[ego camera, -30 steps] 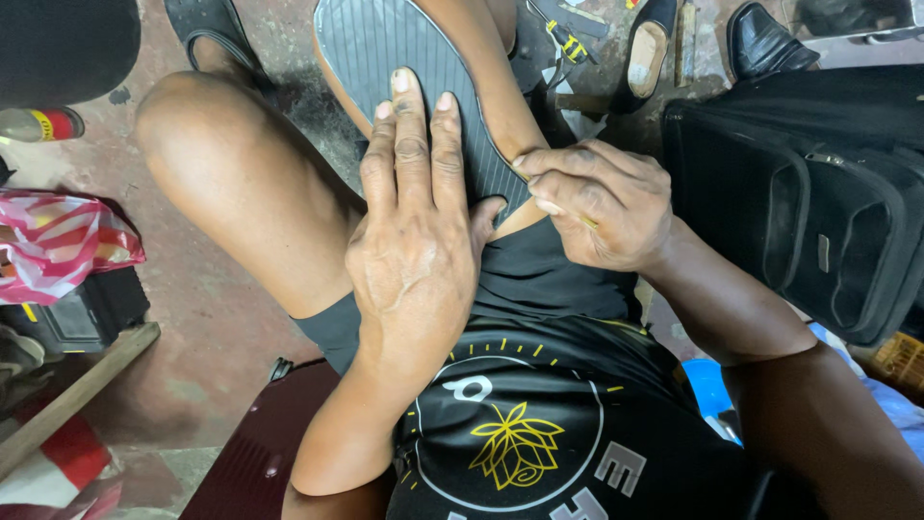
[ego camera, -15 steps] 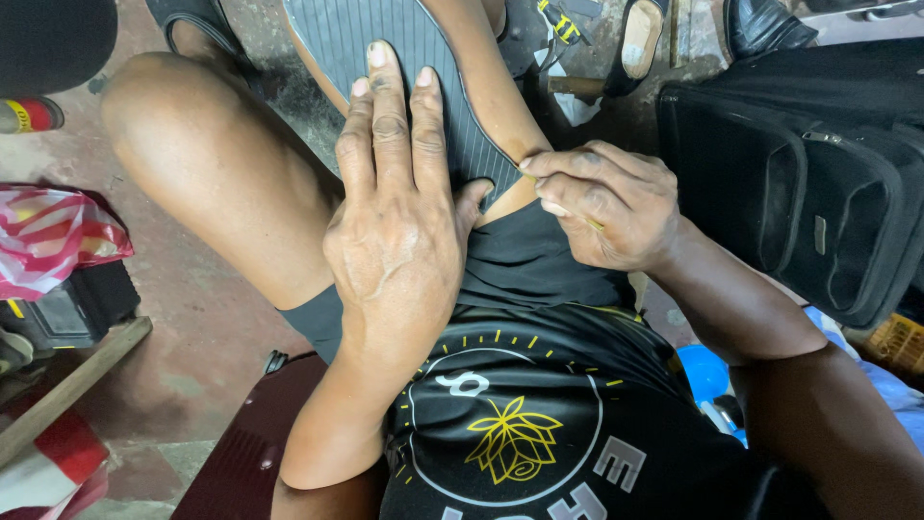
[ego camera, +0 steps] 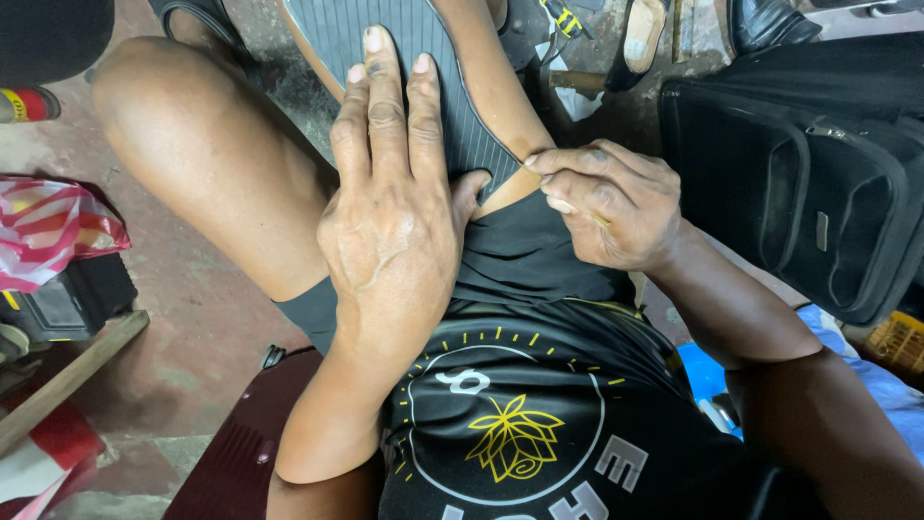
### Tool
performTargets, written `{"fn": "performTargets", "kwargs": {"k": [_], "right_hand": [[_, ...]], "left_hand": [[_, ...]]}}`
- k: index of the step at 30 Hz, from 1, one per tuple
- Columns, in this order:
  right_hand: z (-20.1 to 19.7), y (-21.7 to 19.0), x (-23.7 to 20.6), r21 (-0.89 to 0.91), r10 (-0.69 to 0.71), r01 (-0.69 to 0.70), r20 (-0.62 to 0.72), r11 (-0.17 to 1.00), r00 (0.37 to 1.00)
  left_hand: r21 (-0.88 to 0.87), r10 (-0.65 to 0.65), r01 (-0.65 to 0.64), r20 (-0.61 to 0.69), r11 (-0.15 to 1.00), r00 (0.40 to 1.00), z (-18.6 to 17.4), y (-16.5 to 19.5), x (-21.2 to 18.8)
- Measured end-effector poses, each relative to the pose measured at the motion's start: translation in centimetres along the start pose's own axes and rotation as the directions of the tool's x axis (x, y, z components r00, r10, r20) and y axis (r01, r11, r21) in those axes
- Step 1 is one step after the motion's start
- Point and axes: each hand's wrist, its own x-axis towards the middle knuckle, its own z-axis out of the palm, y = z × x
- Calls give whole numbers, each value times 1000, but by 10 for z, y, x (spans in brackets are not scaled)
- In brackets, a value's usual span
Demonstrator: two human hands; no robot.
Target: The person trims a black shoe insole using shears, then uses a small pointed tool to work on the insole's surface. The person handles the insole and tools directly with their hands.
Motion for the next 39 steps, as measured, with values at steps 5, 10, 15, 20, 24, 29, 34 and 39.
{"fn": "performTargets", "kwargs": {"k": [5, 10, 15, 20, 24, 29, 34, 39], "right_hand": [[-2, -5, -5, 119, 44, -34, -81, 992, 996], [-10, -18, -10, 245, 232, -201, -106, 948, 967], [3, -20, -6, 229, 151, -135, -55, 964, 987], [13, -20, 0, 184, 131, -121, -38, 975, 991], [14, -20, -1, 163, 109, -101, -42, 981, 993], [15, -10, -9, 124, 112, -106, -46, 987, 993], [0, 8, -12, 41, 168, -164, -164, 986, 972], [-8, -1, -9, 287, 274, -224, -146, 931, 951]], "left_hand": [[35, 9, -9, -17, 999, 1000, -2, 3, 0], [-26, -14, 14, 10, 1000, 1000, -4, 4, 0], [-29, 17, -18, -11, 999, 1000, -2, 1, -1], [-21, 14, -15, -26, 1000, 1000, 2, 2, -2], [-20, 10, -10, -20, 1000, 1000, 1, 2, -3], [-37, 10, -11, -25, 999, 1000, 0, 3, -3], [-24, 8, -8, -8, 1000, 1000, 0, 3, -3], [-59, 8, -7, 13, 998, 1000, 1, 2, -4]]}}
